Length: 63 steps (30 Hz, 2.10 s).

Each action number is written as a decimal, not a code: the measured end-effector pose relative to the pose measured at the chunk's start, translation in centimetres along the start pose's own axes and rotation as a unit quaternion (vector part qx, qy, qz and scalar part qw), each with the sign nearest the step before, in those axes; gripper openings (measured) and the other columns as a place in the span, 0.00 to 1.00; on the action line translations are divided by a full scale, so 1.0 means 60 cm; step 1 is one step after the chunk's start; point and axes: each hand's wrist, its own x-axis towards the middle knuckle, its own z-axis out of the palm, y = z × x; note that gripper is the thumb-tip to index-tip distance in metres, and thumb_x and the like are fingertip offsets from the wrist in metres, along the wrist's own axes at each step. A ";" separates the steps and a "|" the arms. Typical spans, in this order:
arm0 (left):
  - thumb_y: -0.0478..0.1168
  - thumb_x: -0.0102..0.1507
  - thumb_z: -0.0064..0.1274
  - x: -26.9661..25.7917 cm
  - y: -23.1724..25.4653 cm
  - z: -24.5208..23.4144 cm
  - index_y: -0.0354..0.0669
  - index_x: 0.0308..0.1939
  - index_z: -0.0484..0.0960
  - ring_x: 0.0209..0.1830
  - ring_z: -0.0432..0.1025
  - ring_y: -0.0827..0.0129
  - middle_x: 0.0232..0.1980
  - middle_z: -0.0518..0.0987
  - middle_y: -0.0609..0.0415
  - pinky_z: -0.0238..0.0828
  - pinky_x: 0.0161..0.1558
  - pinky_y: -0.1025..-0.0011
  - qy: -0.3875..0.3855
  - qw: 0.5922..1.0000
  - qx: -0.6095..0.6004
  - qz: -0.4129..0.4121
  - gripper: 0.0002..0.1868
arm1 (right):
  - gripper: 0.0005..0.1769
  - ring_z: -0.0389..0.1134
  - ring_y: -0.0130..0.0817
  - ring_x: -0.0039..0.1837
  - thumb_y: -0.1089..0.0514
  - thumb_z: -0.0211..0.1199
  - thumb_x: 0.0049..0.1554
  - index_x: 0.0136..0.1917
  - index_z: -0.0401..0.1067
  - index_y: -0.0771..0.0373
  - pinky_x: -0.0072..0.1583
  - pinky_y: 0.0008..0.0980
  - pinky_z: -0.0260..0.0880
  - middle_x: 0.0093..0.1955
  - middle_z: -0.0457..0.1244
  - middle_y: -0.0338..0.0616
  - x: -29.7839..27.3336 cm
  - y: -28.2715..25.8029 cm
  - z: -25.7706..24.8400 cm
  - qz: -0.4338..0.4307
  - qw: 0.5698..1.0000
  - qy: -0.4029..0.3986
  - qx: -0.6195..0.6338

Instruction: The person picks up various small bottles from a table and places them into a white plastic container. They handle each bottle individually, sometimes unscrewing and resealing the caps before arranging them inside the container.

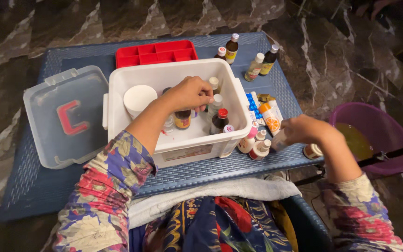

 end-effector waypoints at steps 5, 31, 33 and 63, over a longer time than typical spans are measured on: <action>0.37 0.59 0.60 0.007 -0.012 0.000 0.37 0.42 0.84 0.28 0.77 0.73 0.29 0.83 0.54 0.75 0.34 0.70 0.067 0.997 -0.012 0.030 0.10 | 0.22 0.75 0.48 0.49 0.39 0.63 0.57 0.55 0.78 0.55 0.50 0.42 0.75 0.54 0.70 0.51 -0.073 -0.021 -0.126 -0.069 0.957 0.216 -0.181; 0.45 0.44 0.72 0.041 -0.077 -0.041 0.42 0.52 0.79 0.52 0.79 0.55 0.50 0.84 0.45 0.75 0.52 0.61 0.297 0.951 0.018 -0.083 0.34 | 0.24 0.64 0.29 0.66 0.42 0.60 0.60 0.67 0.67 0.49 0.63 0.41 0.64 0.64 0.66 0.35 0.221 -0.340 -0.213 -0.257 0.697 0.163 0.649; 0.46 0.44 0.71 0.042 -0.072 -0.036 0.41 0.48 0.81 0.51 0.80 0.55 0.48 0.85 0.45 0.76 0.51 0.61 0.276 0.954 0.024 -0.115 0.30 | 0.25 0.65 0.31 0.67 0.44 0.61 0.59 0.67 0.65 0.49 0.64 0.46 0.65 0.65 0.67 0.34 0.214 -0.340 -0.213 -0.283 0.662 0.127 0.682; 0.48 0.46 0.68 0.033 -0.045 -0.029 0.39 0.44 0.82 0.45 0.81 0.53 0.41 0.85 0.43 0.77 0.48 0.60 0.308 0.948 0.056 -0.054 0.27 | 0.29 0.72 0.42 0.56 0.61 0.52 0.63 0.76 0.55 0.62 0.63 0.45 0.73 0.54 0.70 0.53 0.227 -0.329 -0.209 -0.349 0.506 0.110 0.781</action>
